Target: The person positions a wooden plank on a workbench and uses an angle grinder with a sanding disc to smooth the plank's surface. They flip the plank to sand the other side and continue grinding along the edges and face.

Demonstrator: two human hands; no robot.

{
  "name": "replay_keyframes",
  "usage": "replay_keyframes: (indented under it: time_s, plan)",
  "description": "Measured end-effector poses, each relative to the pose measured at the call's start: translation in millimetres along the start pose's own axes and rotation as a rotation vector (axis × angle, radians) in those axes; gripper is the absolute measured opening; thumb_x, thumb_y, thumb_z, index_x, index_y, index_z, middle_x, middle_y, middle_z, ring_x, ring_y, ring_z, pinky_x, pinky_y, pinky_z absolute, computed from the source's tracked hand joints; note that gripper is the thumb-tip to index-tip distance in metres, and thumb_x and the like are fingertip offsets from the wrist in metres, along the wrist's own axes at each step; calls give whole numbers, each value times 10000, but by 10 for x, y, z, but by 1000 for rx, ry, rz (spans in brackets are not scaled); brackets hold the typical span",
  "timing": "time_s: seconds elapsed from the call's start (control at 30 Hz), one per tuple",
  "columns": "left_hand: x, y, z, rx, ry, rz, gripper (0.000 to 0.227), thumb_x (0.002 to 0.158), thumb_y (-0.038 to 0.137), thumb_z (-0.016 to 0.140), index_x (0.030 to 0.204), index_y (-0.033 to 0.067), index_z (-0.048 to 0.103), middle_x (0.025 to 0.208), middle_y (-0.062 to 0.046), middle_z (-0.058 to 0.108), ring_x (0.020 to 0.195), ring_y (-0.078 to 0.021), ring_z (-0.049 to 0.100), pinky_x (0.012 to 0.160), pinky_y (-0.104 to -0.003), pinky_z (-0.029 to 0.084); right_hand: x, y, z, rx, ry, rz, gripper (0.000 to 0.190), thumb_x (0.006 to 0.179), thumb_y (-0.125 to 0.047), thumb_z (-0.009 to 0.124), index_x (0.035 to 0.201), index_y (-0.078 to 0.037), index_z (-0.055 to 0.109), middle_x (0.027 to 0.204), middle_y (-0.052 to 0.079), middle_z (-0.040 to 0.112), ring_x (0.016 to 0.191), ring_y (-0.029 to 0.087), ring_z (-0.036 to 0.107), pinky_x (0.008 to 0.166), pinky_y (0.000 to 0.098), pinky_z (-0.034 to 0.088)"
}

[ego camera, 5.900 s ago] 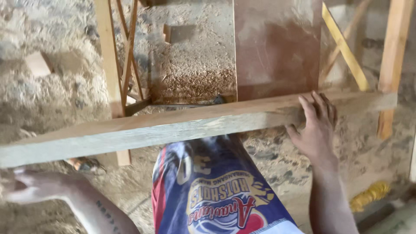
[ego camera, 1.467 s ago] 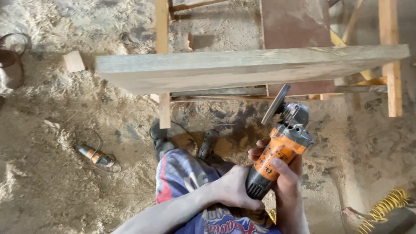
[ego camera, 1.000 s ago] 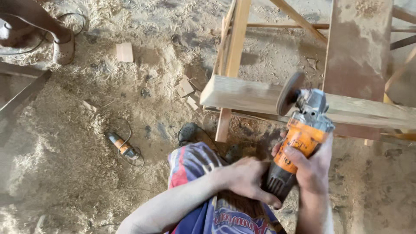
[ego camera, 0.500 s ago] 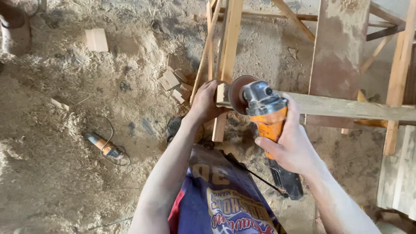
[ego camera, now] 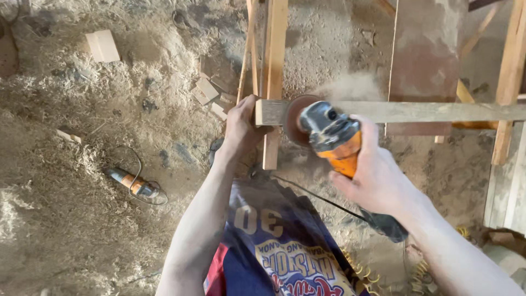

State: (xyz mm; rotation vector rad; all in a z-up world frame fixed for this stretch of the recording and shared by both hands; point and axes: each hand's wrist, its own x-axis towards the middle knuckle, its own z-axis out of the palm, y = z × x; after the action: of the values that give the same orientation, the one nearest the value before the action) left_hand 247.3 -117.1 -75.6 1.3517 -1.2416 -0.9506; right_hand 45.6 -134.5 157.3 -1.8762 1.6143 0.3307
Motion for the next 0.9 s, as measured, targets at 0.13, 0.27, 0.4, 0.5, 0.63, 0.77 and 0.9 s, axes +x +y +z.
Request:
replay_keyframes:
  time_s: [0.13,0.27,0.4,0.5,0.63,0.77,0.9]
  plan:
    - [40,29,-22,92,-19,-79,446,651,59,931,970,30,620,960,-124,707,887,-276,718,760,-388,586,-24,335,-128,-13,73,81,947,737,-156,770,1453,-83,154,1101,285,686,1054,498,667,887,522,541]
    - [11,14,-27,-24,-10,-158,351,786,34,835,1097,70,674,995,-94,743,893,-232,756,767,-345,633,-55,784,-223,18,181,167,938,736,-143,762,1460,-69,169,1084,281,694,1040,492,684,888,513,543]
    - [-32,-24,-135,21,-25,-248,460,708,62,890,1099,57,649,965,-96,761,882,-204,732,787,-352,587,-68,1288,-337,40,262,207,981,729,-156,775,1478,-46,152,1111,269,698,1056,458,702,916,494,539]
    - [-24,16,-179,174,-45,-108,435,761,19,853,1165,57,696,1018,-114,766,935,-198,747,828,-345,594,-42,1725,-470,-3,292,349,974,762,-177,790,1477,-19,148,1073,276,696,1046,441,704,929,479,547]
    - [-62,9,-216,139,-43,-131,534,709,87,918,1187,47,683,1059,-108,762,954,-203,741,862,-330,597,-45,2320,-622,100,365,375,950,763,-178,803,1460,-11,178,1123,219,683,1016,326,725,917,424,556]
    - [-52,-34,-269,293,-76,-122,562,733,134,932,1217,22,668,1097,-121,749,998,-195,741,875,-319,602,-4,2942,-770,152,445,394,920,772,-138,814,1443,19,204,1215,202,646,1082,281,689,938,392,554]
    - [-79,-37,-278,280,-91,-230,571,756,142,908,1261,23,668,1119,-113,760,1007,-190,744,889,-312,600,101,3593,-929,116,483,539,932,797,-128,839,1446,48,192,1258,219,609,1114,303,656,925,416,550]
